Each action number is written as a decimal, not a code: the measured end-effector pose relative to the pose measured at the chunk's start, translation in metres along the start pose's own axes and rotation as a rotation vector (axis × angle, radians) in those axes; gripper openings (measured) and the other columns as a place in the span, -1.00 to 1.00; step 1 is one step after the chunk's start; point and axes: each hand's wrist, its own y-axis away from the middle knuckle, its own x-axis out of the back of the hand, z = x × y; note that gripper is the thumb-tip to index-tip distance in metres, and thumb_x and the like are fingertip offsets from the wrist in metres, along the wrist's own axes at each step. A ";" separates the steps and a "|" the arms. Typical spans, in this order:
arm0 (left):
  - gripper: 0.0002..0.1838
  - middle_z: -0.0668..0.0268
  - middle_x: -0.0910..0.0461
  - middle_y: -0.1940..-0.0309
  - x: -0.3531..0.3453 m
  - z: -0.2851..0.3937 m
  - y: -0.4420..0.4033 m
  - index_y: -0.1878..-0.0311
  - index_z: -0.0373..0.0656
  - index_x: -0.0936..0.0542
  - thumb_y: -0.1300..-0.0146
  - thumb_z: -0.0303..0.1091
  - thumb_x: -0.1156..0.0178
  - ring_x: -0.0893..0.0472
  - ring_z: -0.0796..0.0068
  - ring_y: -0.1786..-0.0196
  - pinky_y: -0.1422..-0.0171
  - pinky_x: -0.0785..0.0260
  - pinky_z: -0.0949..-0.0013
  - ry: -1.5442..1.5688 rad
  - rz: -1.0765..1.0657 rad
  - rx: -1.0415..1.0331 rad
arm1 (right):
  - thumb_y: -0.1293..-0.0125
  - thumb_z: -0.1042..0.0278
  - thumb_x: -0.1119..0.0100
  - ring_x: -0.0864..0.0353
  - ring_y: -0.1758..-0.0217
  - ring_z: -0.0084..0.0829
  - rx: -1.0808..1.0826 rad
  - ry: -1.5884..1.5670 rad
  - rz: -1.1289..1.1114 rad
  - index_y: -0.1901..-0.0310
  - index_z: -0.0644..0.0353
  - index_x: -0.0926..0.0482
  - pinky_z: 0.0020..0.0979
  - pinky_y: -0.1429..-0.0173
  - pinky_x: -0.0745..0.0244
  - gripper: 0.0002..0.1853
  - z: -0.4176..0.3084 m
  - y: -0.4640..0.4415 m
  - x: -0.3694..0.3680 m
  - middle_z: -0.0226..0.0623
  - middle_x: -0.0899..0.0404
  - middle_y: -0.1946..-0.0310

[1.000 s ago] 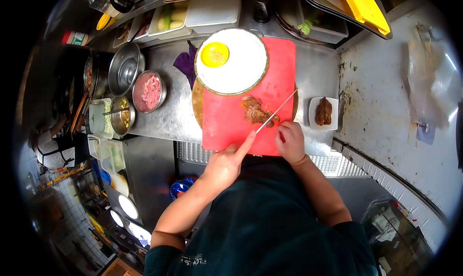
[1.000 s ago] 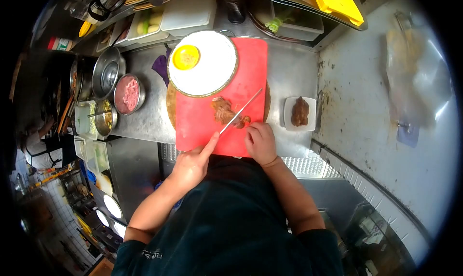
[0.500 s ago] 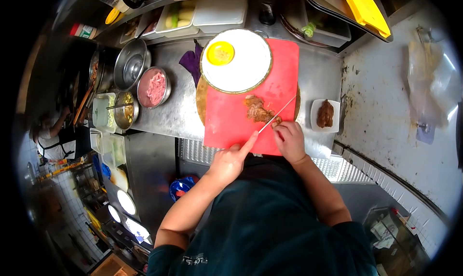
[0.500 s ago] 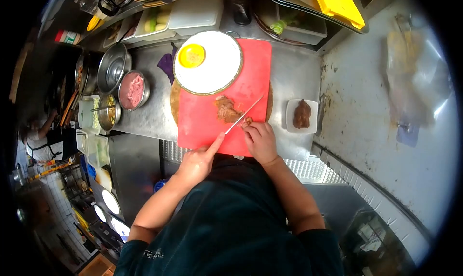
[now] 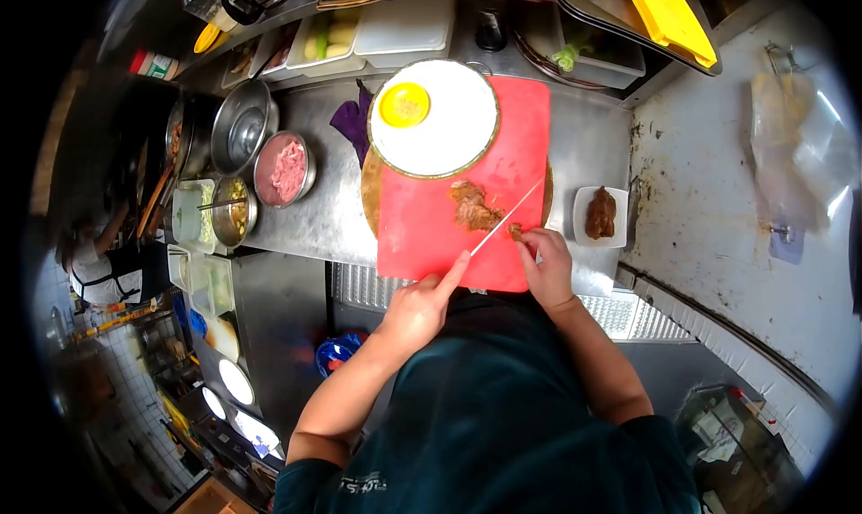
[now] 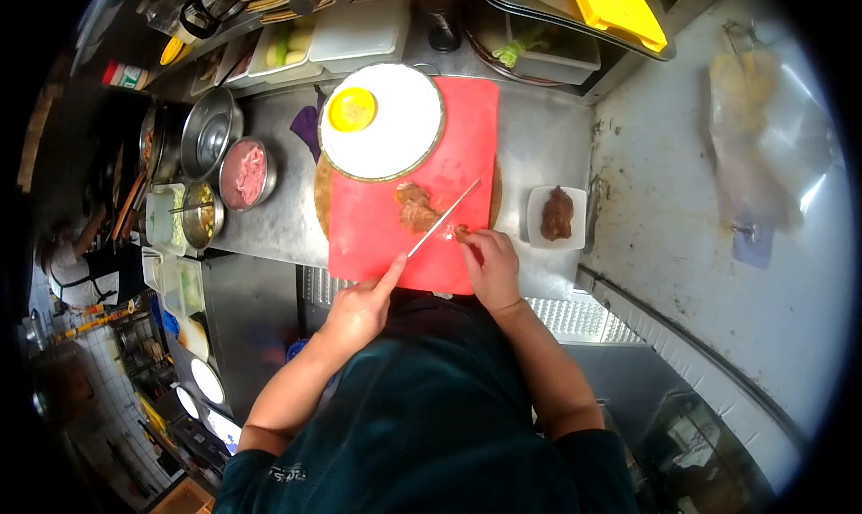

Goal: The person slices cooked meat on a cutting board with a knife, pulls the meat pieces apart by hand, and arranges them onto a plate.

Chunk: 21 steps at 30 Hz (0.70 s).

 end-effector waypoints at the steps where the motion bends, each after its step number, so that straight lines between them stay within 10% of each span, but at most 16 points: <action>1: -0.13 0.02 -0.69 0.30 0.002 0.001 0.002 -0.71 -0.05 -0.36 -0.29 -0.62 -0.26 -0.74 -0.09 0.30 0.16 -0.64 -0.05 0.006 0.017 -0.006 | -0.31 0.51 -0.51 -0.73 -0.03 -0.03 0.008 0.006 0.001 0.06 0.22 -0.73 -0.13 -0.13 -0.66 -0.80 0.000 0.000 0.001 -0.12 -0.76 0.04; 17: -0.06 0.01 -0.65 0.35 0.000 -0.001 -0.004 -0.76 0.13 -0.31 -0.29 -0.60 -0.22 -0.73 -0.14 0.33 0.16 -0.64 -0.12 0.028 -0.061 -0.013 | -0.34 0.50 -0.49 -0.73 -0.02 -0.05 0.050 0.008 -0.105 0.07 0.23 -0.73 -0.15 -0.10 -0.66 -0.83 0.005 0.009 0.014 -0.11 -0.75 0.02; 21: -0.09 0.01 -0.65 0.35 -0.004 -0.005 -0.005 -0.75 0.07 -0.31 -0.30 -0.60 -0.23 -0.74 -0.15 0.32 0.15 -0.65 -0.11 0.052 -0.041 -0.017 | -0.42 0.55 -0.44 -0.64 0.12 -0.36 -0.152 -0.209 -0.139 0.03 0.25 -0.71 -0.38 0.00 -0.59 -0.85 -0.012 0.018 0.037 -0.19 -0.73 0.05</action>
